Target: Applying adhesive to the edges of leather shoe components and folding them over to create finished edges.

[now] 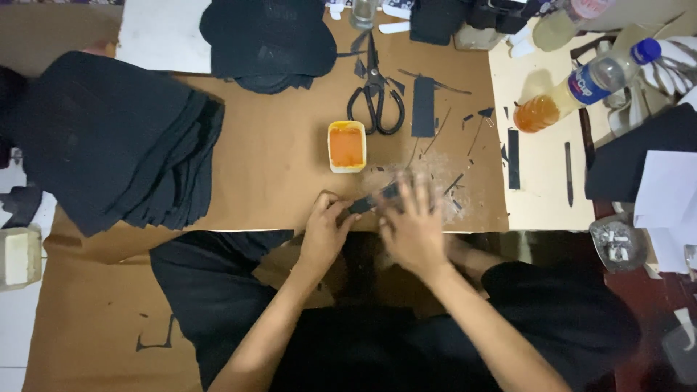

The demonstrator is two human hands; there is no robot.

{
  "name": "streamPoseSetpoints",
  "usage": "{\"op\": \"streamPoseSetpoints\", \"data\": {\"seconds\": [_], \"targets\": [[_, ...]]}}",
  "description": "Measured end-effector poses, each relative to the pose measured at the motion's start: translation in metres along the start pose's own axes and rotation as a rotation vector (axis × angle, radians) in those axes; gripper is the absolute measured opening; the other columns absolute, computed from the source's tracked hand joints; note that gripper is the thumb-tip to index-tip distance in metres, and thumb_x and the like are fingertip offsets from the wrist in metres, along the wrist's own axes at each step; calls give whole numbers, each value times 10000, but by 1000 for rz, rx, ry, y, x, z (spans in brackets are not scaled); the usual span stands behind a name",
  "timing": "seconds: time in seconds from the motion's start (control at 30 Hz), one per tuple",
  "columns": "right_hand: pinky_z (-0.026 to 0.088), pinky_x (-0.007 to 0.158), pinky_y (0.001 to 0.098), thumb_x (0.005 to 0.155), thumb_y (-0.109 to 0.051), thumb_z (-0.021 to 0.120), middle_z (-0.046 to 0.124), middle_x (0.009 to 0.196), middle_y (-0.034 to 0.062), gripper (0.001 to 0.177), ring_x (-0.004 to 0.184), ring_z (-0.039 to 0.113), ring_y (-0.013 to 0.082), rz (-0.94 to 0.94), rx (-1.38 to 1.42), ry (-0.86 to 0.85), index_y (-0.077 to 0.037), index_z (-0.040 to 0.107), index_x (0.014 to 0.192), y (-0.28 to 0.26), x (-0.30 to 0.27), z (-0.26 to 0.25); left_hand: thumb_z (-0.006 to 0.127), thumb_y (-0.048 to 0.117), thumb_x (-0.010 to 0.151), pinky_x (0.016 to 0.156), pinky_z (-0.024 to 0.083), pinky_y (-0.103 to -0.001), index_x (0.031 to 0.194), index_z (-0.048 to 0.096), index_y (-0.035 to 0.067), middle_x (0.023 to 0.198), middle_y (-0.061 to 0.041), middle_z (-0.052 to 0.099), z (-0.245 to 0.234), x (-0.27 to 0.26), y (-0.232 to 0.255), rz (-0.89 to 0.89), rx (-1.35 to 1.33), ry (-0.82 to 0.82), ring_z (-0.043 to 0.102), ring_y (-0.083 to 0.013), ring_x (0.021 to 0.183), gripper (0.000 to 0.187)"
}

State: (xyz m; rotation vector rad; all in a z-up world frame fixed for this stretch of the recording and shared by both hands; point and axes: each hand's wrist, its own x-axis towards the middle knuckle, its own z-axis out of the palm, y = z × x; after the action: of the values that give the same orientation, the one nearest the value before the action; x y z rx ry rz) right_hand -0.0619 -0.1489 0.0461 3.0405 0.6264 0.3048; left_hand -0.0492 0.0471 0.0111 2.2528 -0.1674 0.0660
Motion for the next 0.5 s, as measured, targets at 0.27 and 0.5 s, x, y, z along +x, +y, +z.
{"op": "streamPoseSetpoints", "data": {"seconds": [0.27, 0.5], "targets": [[213, 1170, 679, 869, -439, 640, 347, 1672, 60, 449, 1559, 175, 424, 15, -109, -1, -328, 707, 1299, 6, 9, -19, 798, 261, 915, 873, 589, -347, 1107, 737, 99, 1013, -77, 598, 3, -1, 0, -56, -44, -6, 671, -292, 1021, 259], [216, 1176, 656, 868, -419, 641, 364, 1670, 87, 551, 1551, 232, 419, 52, -123, 0, -349, 620, 1415, 24, -3, -6, 788, 266, 918, 885, 587, -394, 1109, 736, 80, 1035, -102, 610, -1, 0, 9, -77, -96, -22, 662, -314, 1030, 272]]}}
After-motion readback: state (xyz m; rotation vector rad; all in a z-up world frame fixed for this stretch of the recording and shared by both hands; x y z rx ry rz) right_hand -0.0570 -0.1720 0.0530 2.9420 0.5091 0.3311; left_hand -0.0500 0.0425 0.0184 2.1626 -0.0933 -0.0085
